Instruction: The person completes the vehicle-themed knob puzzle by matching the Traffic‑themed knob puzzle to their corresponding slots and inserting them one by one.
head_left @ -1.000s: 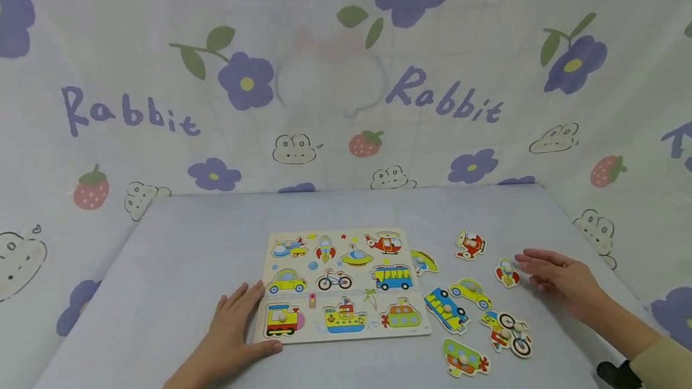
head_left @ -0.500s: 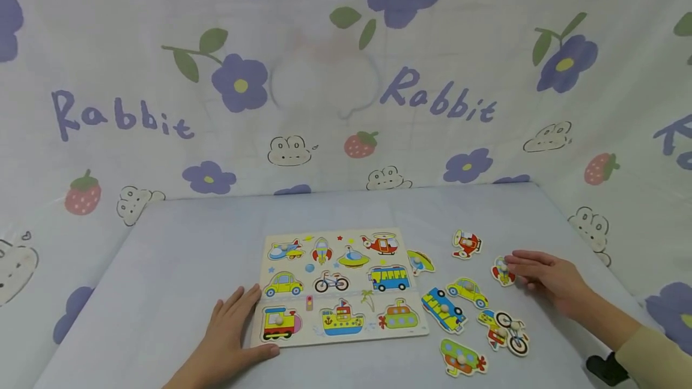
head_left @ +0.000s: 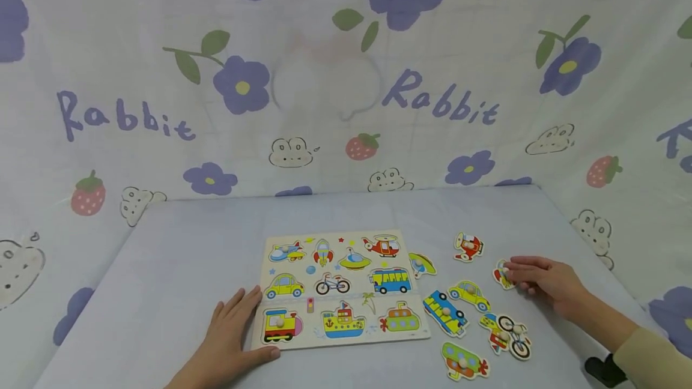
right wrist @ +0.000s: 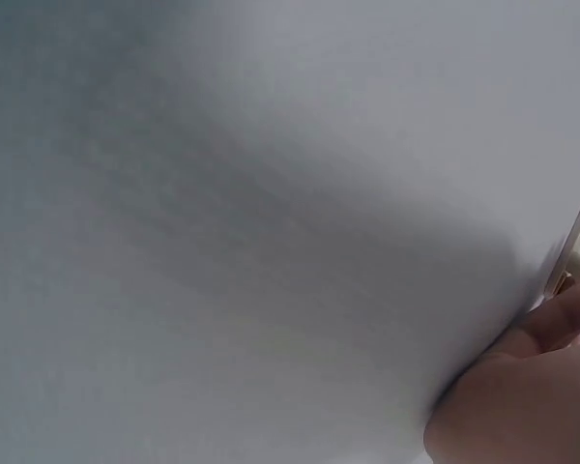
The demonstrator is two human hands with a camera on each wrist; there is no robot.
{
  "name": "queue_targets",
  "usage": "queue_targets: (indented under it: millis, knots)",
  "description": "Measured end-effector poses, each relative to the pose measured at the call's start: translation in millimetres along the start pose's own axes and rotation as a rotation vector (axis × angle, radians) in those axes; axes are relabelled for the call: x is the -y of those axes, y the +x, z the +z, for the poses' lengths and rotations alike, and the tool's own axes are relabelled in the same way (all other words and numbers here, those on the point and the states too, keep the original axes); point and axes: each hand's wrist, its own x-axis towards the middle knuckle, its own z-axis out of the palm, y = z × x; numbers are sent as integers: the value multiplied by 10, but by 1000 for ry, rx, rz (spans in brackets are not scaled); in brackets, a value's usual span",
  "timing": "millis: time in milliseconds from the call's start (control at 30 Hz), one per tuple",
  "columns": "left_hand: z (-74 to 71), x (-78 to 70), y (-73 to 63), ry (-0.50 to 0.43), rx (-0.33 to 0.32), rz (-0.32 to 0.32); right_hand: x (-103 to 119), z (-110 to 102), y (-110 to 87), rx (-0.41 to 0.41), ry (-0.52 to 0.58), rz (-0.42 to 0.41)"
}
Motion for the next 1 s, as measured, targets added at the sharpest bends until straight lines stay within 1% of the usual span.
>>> queue_targets:
  millis: [200, 400, 533, 600, 833, 1000]
  knots:
    - [-9, -3, -13, -23, 1, -8, -11, 22, 22, -18, -20, 13]
    - [-3, 3, -6, -15, -2, -14, 12, 41, 21, -46, -62, 11]
    - [10, 7, 6, -10, 10, -49, 28, 57, 11, -62, -102, 12]
    - [10, 2, 5, -11, 16, -56, 25, 63, 3, -68, -113, 8]
    - [10, 7, 0, -11, -9, -22, 27, 83, -9, -74, -110, -9]
    - [25, 9, 9, -6, 2, -42, 17, 74, 16, -86, -120, -2]
